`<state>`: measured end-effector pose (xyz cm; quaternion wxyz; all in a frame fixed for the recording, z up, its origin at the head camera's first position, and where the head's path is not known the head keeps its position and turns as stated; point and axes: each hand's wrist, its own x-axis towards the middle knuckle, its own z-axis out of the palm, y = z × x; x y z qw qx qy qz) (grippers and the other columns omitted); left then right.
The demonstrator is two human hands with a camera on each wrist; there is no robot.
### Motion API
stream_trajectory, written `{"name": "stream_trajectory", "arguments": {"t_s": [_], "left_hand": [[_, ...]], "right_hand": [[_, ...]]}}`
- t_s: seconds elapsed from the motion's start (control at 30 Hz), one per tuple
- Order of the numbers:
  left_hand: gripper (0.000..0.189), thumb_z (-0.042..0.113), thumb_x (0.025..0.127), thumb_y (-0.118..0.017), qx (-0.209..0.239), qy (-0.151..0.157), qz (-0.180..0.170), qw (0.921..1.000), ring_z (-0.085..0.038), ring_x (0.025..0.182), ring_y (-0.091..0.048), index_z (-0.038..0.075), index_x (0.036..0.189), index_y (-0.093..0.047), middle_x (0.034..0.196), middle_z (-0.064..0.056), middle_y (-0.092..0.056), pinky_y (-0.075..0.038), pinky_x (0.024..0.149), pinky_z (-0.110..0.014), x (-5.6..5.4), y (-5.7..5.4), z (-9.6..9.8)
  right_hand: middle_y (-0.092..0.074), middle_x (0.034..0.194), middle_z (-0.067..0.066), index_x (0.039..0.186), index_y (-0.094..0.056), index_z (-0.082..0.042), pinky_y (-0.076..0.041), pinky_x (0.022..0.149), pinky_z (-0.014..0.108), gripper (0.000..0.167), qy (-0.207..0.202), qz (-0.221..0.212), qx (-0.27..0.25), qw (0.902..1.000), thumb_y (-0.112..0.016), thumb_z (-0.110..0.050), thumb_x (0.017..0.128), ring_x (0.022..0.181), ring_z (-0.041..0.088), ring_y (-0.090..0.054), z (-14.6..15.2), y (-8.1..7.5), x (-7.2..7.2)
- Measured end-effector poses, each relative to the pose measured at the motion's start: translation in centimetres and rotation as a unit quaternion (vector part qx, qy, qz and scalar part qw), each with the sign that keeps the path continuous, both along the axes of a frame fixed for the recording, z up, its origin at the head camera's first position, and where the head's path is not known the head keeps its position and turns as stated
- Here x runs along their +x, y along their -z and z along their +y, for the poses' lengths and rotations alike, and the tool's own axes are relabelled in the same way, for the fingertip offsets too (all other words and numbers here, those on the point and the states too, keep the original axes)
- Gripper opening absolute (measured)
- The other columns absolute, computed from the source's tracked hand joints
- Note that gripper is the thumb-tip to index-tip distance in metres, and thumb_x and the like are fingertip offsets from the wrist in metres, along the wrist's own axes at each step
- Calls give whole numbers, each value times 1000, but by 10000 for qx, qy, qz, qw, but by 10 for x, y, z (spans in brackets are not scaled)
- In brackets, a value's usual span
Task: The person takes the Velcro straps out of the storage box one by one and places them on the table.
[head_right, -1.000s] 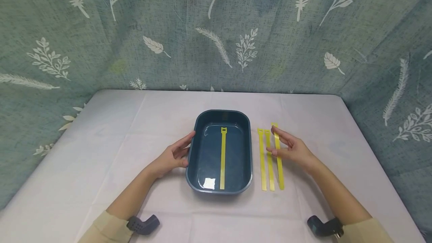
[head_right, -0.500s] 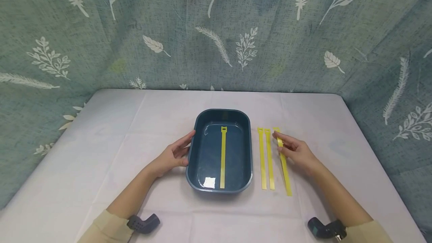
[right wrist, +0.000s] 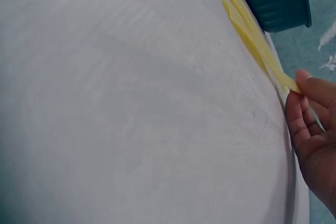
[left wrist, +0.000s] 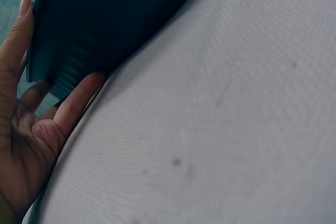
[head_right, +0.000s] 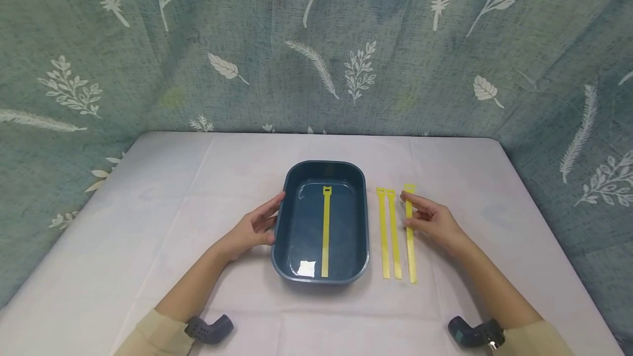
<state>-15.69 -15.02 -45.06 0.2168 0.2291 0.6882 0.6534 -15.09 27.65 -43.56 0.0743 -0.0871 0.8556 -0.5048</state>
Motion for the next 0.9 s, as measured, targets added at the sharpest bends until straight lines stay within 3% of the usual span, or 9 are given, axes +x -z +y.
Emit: {"name": "stream_trajectory", "arguments": {"t_s": [0.1, 0.3, 0.53, 0.67, 0.9], "left_hand": [[100, 47, 70, -80, -19, -17, -4, 10000, -33, 142, -24, 26, 151, -25, 158, -2, -16, -20, 115, -45, 1, 0, 0], [99, 46, 70, -80, -4, -20, 11, 10000, -34, 141, -24, 27, 150, -25, 158, -2, -16, -19, 115, -46, 1, 0, -1], [98, 44, 71, -80, -11, -13, 5, 10000, -33, 142, -24, 26, 150, -25, 158, -2, -16, -19, 115, -46, 0, 0, 0], [99, 45, 70, -80, -34, -17, -10, 10000, -33, 142, -24, 27, 150, -25, 158, -1, -16, -19, 115, -46, 0, 0, 0], [99, 47, 70, -79, -13, 4, -18, 10000, -33, 142, -24, 28, 150, -25, 158, -1, -16, -19, 115, -46, 0, -1, 0]], "right_hand": [[-45, 143, 16, 143, -42, -9, -46, 71, 10, 68, -1, 197, 259, 9995, -73, -15, 83, 84, 7, -53, -4, 0, -3], [-52, 136, 17, 141, -44, -7, -47, 66, 12, 67, 271, 342, 662, 9968, -74, -11, 81, 78, 9, -54, -10, 2, -3], [-60, 107, 14, 135, -51, -3, -45, 63, 12, 63, 856, 100, 1124, 9899, -76, -23, 81, 80, 16, -53, -15, 5, 0], [-60, 104, 12, 133, -53, -3, -44, 64, 12, 62, 960, -65, 1280, 9871, -76, -26, 80, 84, 19, -52, -17, 3, -1], [-61, 102, 13, 130, -55, 0, -45, 63, 13, 56, 804, -363, 1404, 9862, -74, -23, 82, 88, 22, -52, -19, -4, -4]]}}
